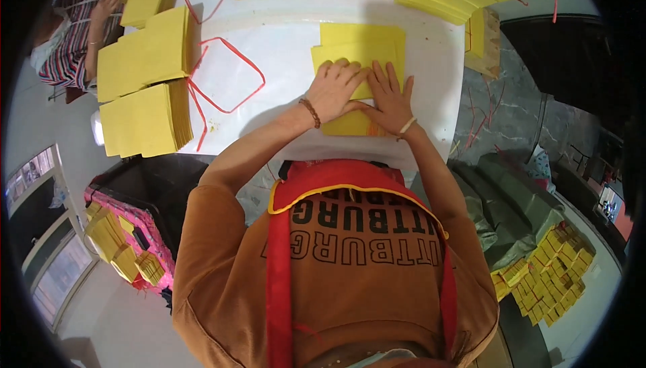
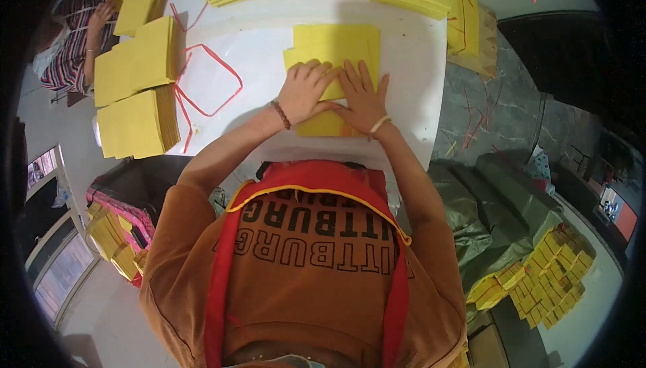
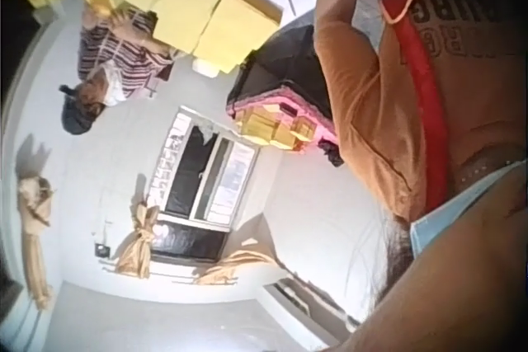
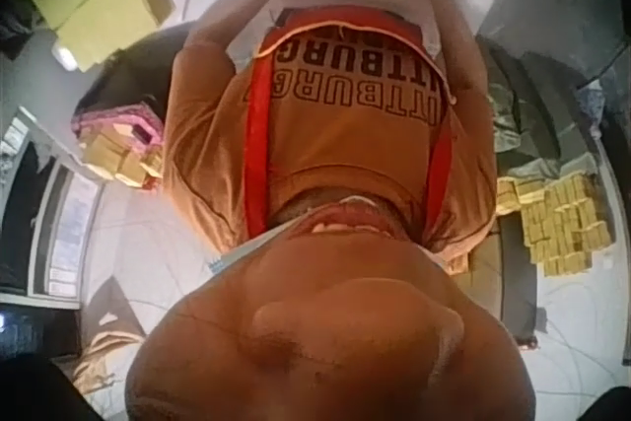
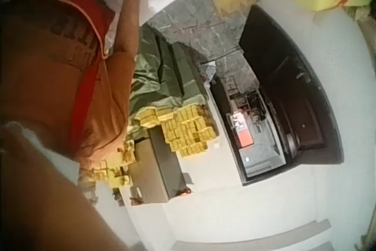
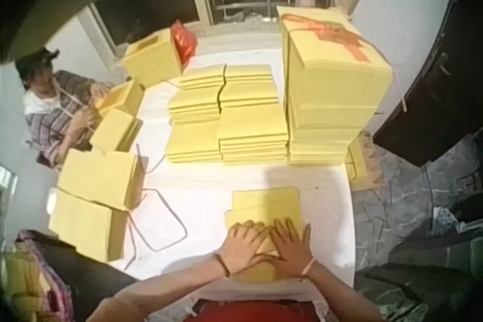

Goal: Folding sheets of yellow paper, bundling them with red ribbon, and packing the bundles into a large sack.

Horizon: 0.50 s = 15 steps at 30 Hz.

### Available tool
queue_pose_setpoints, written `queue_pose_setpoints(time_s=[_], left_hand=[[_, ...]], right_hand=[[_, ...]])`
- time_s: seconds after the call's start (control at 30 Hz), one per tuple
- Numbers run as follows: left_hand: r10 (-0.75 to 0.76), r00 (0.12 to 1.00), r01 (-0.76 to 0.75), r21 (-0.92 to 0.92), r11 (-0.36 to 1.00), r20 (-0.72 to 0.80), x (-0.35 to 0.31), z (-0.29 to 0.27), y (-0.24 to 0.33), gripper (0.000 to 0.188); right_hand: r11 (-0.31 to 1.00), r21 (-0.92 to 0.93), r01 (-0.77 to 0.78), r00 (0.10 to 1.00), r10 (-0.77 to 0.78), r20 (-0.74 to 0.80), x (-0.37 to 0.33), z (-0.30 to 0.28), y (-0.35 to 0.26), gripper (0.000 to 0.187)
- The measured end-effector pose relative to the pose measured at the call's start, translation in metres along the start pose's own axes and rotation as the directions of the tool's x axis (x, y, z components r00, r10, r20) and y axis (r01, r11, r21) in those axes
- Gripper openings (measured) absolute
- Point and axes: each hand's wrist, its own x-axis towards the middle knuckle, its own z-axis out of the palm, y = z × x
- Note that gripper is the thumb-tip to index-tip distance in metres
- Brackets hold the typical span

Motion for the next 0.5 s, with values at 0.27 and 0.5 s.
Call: queue_pose_setpoints(time_s=[0.27, 0.5], left_hand=[[-0.103, 0.958, 0.066, 0.145, 0.987, 0.267, 0.024, -0.006, 0.012, 0.042], [-0.530, 0.847, 0.318, -0.840, 0.439, 0.044, 0.033, -0.169, -0.121, 0.029]], right_hand=[[0.309, 0.947, 0.088, 0.858, 0.459, -0.230, 0.002, 0.004, 0.050, 0.037], [0.249, 0.966, 0.064, 0.828, 0.527, -0.191, -0.001, 0.027, 0.055, 0.036]])
